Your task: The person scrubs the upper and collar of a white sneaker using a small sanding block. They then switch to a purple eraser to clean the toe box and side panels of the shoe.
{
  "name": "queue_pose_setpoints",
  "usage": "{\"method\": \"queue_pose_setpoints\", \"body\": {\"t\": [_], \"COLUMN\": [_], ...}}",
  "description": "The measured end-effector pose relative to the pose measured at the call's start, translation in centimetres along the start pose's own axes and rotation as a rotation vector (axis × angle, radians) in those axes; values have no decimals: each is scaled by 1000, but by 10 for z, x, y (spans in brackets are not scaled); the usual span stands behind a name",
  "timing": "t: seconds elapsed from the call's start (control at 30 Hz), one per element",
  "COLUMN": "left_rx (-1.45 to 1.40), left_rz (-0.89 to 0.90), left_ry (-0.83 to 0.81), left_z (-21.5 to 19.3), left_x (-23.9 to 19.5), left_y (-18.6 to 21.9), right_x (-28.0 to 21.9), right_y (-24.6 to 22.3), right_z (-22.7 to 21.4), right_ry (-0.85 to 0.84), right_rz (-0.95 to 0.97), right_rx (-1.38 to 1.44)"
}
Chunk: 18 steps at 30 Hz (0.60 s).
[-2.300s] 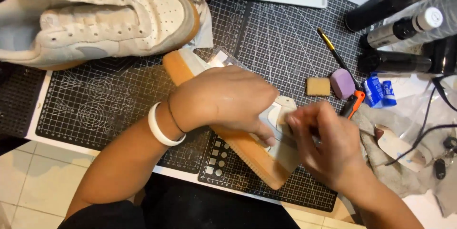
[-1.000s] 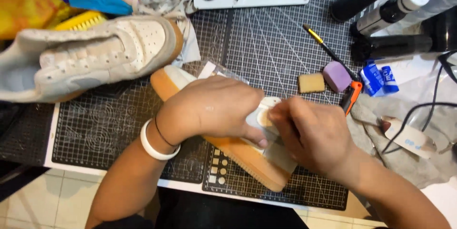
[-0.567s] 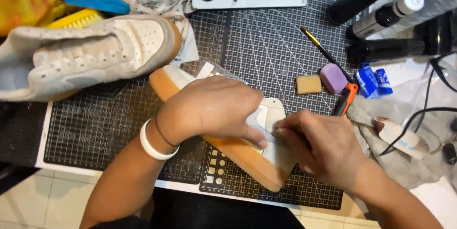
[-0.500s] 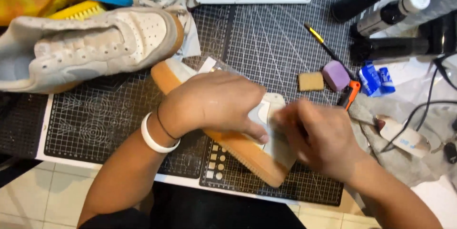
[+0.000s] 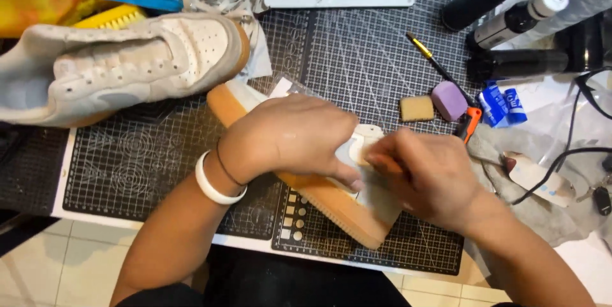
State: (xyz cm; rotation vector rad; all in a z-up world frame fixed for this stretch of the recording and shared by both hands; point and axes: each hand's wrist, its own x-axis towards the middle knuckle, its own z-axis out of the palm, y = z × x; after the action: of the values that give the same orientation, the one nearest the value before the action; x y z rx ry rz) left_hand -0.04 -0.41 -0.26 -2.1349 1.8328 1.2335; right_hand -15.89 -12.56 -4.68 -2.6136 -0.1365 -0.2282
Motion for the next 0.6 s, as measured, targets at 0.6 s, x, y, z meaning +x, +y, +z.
{"method": "queue_pose_setpoints", "body": {"t": [0.6], "left_rx": [-13], "left_rz": [-37], "left_ry": [-28], "left_z": [-3], "left_x": [0], "left_y": [3], "right_x": [14], "right_y": [-4], "right_z": [4], "right_ry": [52], "right_rz": [-103], "right_rx": [59]}}
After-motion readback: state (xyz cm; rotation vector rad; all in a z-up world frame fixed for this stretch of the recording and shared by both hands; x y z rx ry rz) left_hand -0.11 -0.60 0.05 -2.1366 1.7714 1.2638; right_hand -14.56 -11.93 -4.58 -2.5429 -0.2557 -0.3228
